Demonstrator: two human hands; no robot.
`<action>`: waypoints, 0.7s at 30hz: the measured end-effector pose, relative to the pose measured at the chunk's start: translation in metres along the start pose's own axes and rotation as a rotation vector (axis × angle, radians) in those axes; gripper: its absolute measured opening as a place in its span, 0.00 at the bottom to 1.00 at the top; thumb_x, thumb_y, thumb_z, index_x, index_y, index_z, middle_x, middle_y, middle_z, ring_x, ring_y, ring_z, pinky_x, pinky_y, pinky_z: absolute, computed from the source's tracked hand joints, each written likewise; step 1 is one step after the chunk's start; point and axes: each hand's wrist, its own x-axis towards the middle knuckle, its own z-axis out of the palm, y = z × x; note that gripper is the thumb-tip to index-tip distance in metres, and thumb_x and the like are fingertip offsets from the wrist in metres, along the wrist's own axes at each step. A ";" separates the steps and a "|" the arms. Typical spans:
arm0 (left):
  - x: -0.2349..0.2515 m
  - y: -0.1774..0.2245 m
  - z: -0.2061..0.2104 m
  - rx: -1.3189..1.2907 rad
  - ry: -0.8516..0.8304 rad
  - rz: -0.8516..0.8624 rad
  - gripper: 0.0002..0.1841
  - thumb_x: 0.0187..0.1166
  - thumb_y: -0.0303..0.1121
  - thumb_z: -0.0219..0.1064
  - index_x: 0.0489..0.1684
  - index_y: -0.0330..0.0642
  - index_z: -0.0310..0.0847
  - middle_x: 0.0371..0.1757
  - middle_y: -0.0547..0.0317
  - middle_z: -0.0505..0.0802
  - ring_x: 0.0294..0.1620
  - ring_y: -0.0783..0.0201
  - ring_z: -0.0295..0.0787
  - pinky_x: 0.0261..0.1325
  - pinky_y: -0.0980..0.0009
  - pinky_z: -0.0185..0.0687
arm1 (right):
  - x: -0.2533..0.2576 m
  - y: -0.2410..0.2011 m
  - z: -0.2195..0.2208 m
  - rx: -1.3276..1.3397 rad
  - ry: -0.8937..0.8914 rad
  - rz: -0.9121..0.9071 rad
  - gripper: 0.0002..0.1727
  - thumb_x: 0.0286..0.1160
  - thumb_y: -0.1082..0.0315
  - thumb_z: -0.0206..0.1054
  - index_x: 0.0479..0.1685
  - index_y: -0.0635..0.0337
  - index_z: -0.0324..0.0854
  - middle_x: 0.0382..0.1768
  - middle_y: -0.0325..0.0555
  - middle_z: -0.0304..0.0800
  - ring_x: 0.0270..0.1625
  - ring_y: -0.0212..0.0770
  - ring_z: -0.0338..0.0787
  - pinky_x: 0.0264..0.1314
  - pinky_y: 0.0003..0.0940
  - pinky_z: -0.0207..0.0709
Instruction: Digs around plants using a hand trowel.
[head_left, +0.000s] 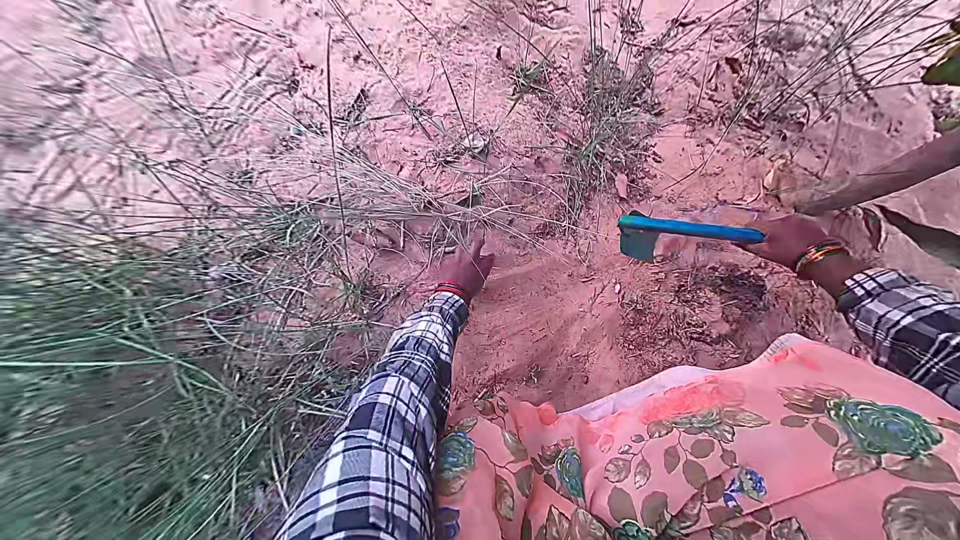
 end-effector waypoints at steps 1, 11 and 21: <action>0.002 0.011 0.000 -0.032 -0.008 0.036 0.21 0.91 0.45 0.55 0.78 0.56 0.79 0.79 0.36 0.80 0.59 0.25 0.88 0.53 0.25 0.80 | 0.007 -0.024 0.002 -0.005 -0.060 -0.061 0.17 0.81 0.55 0.72 0.46 0.62 0.89 0.38 0.67 0.92 0.46 0.71 0.92 0.47 0.74 0.77; -0.026 0.027 0.011 0.112 -0.061 0.476 0.21 0.86 0.25 0.56 0.73 0.51 0.84 0.93 0.55 0.65 0.60 0.35 0.90 0.53 0.36 0.85 | -0.005 -0.218 0.043 -0.289 -0.737 -0.441 0.25 0.87 0.53 0.65 0.67 0.68 0.79 0.60 0.72 0.87 0.67 0.72 0.86 0.66 0.73 0.75; 0.012 0.064 0.031 0.214 -0.485 0.509 0.16 0.78 0.20 0.61 0.60 0.40 0.88 0.77 0.47 0.84 0.81 0.37 0.73 0.75 0.32 0.71 | -0.012 -0.229 0.042 -0.327 -0.678 -0.366 0.21 0.86 0.55 0.65 0.65 0.62 0.82 0.61 0.67 0.89 0.66 0.72 0.87 0.60 0.74 0.77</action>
